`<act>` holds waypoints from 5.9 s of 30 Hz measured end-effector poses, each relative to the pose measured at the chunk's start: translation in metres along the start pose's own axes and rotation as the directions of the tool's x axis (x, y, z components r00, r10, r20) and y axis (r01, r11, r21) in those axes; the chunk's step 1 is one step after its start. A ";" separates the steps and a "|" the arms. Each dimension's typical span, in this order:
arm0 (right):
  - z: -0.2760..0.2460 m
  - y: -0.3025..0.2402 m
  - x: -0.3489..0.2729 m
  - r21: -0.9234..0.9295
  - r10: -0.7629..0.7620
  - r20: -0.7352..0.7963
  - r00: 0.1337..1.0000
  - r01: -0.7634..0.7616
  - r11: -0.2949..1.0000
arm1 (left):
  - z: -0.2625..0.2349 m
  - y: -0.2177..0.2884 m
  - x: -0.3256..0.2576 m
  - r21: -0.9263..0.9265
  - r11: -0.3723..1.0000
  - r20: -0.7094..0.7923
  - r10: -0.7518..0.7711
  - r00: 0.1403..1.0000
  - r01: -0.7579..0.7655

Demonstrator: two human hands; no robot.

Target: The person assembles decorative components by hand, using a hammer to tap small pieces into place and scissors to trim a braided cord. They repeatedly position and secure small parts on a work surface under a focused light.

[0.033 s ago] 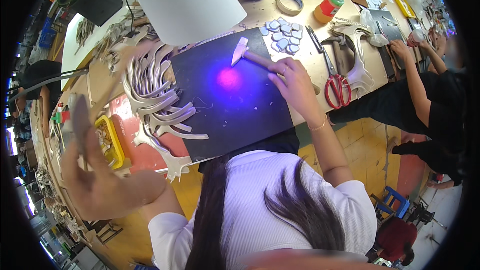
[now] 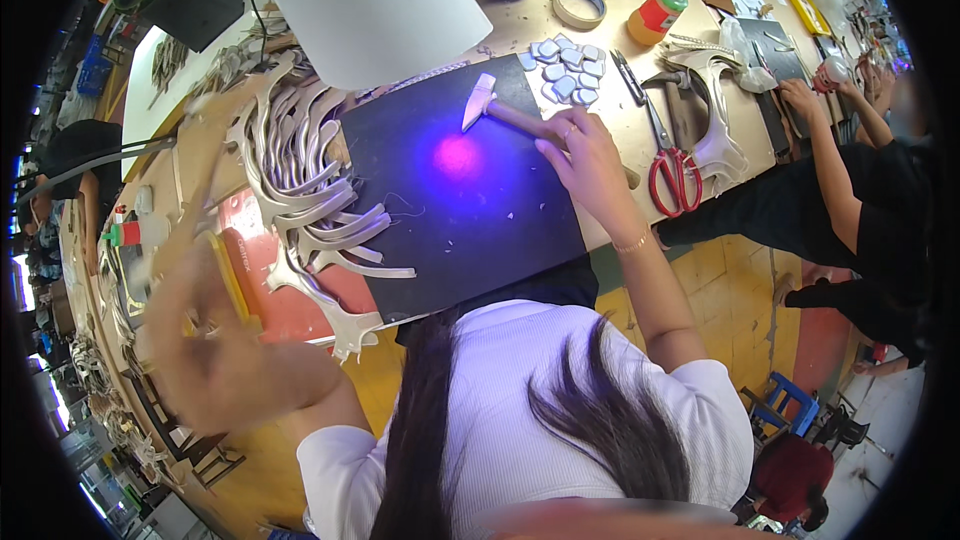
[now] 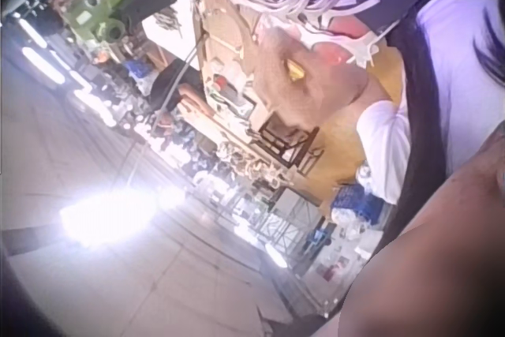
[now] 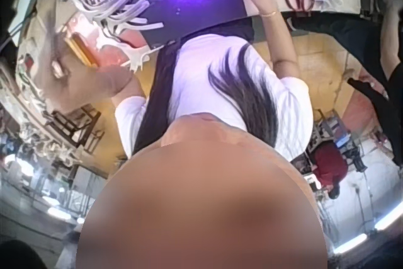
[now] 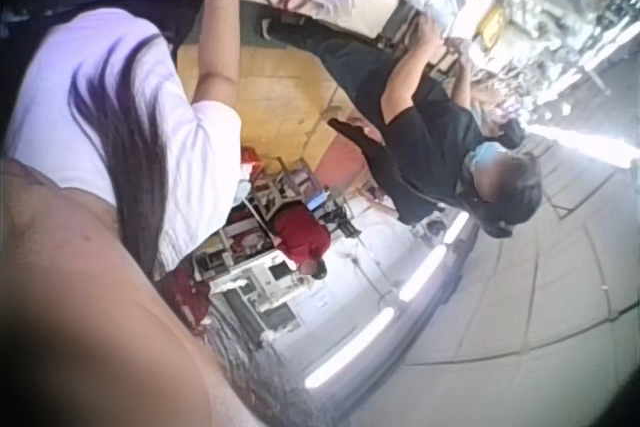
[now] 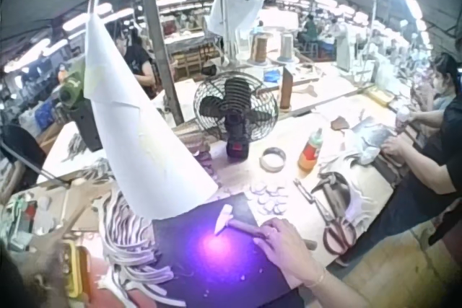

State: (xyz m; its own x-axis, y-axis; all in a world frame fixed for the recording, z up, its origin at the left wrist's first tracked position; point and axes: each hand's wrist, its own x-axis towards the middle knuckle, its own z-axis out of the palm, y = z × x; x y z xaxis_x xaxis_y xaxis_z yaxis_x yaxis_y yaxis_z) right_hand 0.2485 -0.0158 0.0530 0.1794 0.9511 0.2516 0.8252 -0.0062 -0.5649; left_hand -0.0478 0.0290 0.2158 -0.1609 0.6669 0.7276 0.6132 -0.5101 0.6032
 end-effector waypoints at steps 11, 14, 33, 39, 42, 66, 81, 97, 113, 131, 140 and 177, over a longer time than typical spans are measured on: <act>0.045 0.009 0.048 -0.219 0.043 0.068 0.997 -0.027 0.975 | 0.133 -0.109 -0.151 -0.082 0.871 0.681 0.404 0.611 -0.484; 0.029 -0.003 0.037 -0.113 0.051 0.002 0.999 -0.050 0.992 | 0.134 -0.109 -0.154 -0.059 0.852 0.695 0.409 0.592 -0.520; 0.007 -0.042 -0.005 -0.162 -0.005 0.204 0.979 0.039 0.986 | 0.134 -0.096 -0.143 -0.044 0.811 0.811 0.370 0.454 -0.583; 0.012 -0.043 -0.008 -0.090 -0.042 0.071 0.997 0.049 0.995 | 0.134 -0.097 -0.142 -0.047 0.808 0.804 0.379 0.458 -0.587; 0.012 -0.041 -0.008 -0.196 0.009 0.196 0.981 0.030 0.980 | 0.133 -0.100 -0.142 -0.083 0.814 0.790 0.406 0.460 -0.575; 0.019 -0.001 0.017 -0.056 -0.097 -0.205 0.974 0.087 0.995 | 0.055 -0.124 -0.041 0.005 0.927 0.782 0.231 0.579 -0.376; -0.004 -0.077 -0.001 0.544 -0.417 -0.027 0.909 0.363 0.757 | 0.036 -0.029 -0.009 -0.576 0.817 0.534 0.409 0.740 -0.036; -0.165 0.097 -0.003 0.003 0.381 -0.559 0.736 -0.458 0.889 | 0.016 -0.091 0.005 -0.075 0.997 0.558 0.026 0.829 0.019; -0.139 0.289 0.008 -0.615 0.190 -0.512 0.837 -0.512 0.600 | -0.069 -0.254 -0.058 0.718 0.664 0.446 -0.669 0.594 0.209; -0.008 0.051 0.050 -0.172 -0.039 -0.065 0.997 0.027 0.985 | -0.028 -0.266 -0.047 0.726 0.687 0.518 -0.538 0.665 -0.010; 0.041 0.030 0.126 -0.125 -0.075 0.096 0.993 0.087 0.988 | -0.078 -0.224 0.003 0.864 0.497 0.383 -0.757 0.529 0.085; -0.026 0.011 0.019 -0.068 -0.155 -0.277 0.948 0.142 0.988 | 0.109 -0.065 -0.079 -0.463 -0.015 0.859 -0.253 0.445 0.886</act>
State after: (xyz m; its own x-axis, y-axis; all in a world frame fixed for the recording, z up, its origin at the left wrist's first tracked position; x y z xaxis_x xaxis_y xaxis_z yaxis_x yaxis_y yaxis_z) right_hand 0.2748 -0.0056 0.0718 0.1908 0.8170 0.5442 0.8768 0.1074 -0.4686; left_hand 0.0098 0.0685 0.0830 0.4382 0.8922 -0.1097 -0.5095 0.3471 0.7873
